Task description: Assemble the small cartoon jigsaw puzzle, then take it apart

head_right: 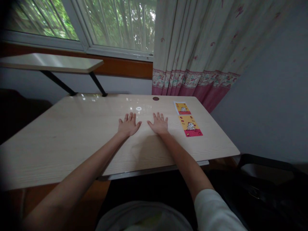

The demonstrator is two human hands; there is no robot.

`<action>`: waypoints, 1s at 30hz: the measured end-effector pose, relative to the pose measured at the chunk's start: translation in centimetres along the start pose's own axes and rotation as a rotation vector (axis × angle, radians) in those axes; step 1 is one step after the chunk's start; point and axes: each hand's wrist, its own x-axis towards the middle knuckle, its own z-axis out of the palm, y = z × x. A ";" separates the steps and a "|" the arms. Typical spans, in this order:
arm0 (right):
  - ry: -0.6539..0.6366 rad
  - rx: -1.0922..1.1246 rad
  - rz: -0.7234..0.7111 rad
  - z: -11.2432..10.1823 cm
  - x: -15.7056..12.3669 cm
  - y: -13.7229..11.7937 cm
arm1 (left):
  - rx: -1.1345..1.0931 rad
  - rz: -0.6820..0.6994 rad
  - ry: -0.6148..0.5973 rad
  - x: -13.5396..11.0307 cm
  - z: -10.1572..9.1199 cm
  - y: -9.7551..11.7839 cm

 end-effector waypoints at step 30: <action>0.014 0.013 -0.006 0.3 0.5 0.2 | -0.003 -0.010 -0.022 0.3 -0.3 0.0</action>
